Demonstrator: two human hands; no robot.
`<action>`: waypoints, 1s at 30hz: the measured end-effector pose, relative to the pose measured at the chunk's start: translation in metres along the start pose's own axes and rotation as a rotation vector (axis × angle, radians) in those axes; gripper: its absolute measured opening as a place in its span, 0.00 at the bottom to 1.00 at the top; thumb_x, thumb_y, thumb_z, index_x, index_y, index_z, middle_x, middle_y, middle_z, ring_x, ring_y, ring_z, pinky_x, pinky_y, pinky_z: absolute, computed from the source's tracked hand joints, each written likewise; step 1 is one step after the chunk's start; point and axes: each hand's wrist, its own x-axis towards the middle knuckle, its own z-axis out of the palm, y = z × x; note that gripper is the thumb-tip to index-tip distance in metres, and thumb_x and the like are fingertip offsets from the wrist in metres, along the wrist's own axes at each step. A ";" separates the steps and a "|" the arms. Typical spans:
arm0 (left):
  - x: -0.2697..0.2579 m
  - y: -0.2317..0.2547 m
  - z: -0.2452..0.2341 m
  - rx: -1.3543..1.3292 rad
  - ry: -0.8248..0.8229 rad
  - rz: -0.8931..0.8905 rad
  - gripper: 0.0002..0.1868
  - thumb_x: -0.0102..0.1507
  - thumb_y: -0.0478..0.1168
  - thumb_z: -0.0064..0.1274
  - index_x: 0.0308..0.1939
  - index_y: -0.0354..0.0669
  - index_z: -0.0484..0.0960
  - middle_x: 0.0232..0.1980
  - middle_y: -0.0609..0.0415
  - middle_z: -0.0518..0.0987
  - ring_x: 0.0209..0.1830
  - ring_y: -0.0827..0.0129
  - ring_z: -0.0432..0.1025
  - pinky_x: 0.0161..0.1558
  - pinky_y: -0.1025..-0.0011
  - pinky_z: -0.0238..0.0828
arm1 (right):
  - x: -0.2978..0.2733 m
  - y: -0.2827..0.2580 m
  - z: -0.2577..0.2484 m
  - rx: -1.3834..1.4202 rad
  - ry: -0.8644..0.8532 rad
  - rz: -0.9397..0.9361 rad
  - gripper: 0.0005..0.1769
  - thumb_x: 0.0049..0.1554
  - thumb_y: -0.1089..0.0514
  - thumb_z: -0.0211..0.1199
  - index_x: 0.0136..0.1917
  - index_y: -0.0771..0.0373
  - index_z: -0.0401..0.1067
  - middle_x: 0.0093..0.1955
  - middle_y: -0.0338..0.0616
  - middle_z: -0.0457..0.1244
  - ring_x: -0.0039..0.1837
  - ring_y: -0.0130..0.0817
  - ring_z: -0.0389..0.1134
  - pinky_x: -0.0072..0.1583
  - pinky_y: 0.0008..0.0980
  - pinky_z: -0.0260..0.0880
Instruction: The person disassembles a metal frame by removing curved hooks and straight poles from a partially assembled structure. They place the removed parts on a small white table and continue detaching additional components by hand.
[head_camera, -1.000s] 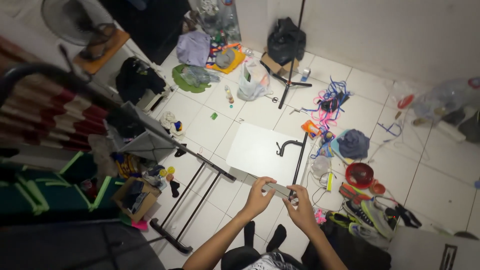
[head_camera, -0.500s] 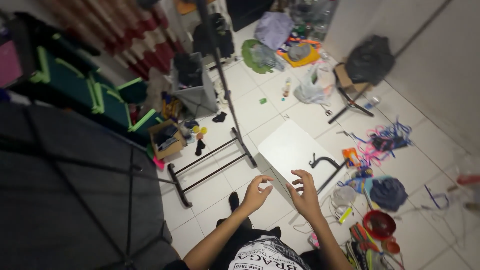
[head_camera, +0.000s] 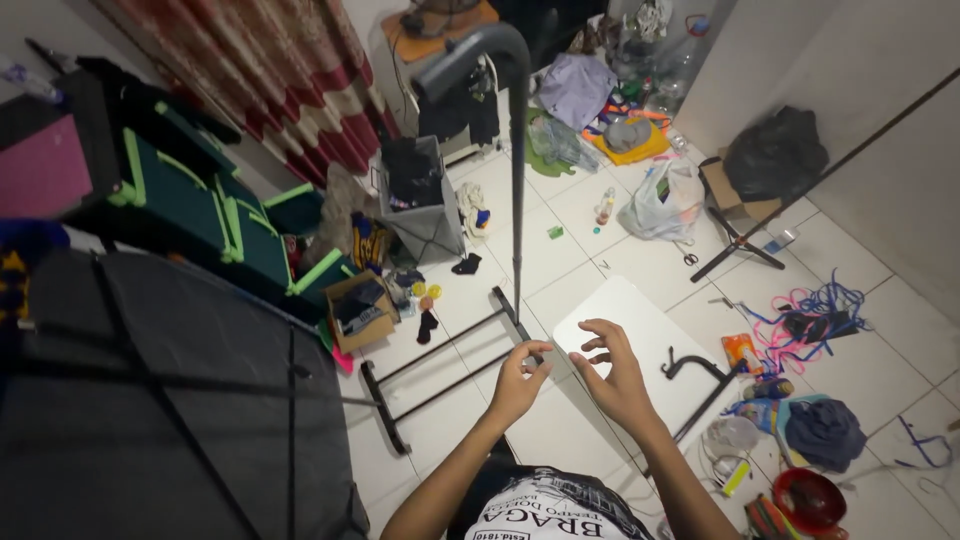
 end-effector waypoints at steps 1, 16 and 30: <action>0.006 0.002 -0.010 0.001 -0.001 0.009 0.15 0.63 0.33 0.57 0.54 0.42 0.80 0.56 0.56 0.78 0.55 0.71 0.71 0.49 0.73 0.71 | 0.008 -0.003 0.007 0.003 0.011 -0.006 0.27 0.54 0.61 0.68 0.66 0.58 0.66 0.65 0.44 0.61 0.56 0.32 0.69 0.53 0.32 0.73; 0.136 0.021 -0.073 -0.035 0.018 0.033 0.14 0.64 0.33 0.56 0.54 0.43 0.80 0.57 0.58 0.79 0.55 0.74 0.70 0.45 0.75 0.69 | 0.137 -0.029 0.049 0.013 0.145 -0.161 0.27 0.54 0.63 0.68 0.66 0.61 0.66 0.64 0.47 0.63 0.61 0.36 0.67 0.57 0.34 0.70; 0.255 0.105 -0.066 0.101 0.174 0.522 0.32 0.63 0.33 0.60 0.68 0.35 0.63 0.61 0.44 0.72 0.61 0.62 0.67 0.61 0.65 0.66 | 0.269 -0.095 0.067 -0.050 0.477 -0.357 0.42 0.57 0.63 0.69 0.79 0.69 0.54 0.70 0.57 0.60 0.73 0.45 0.61 0.74 0.43 0.58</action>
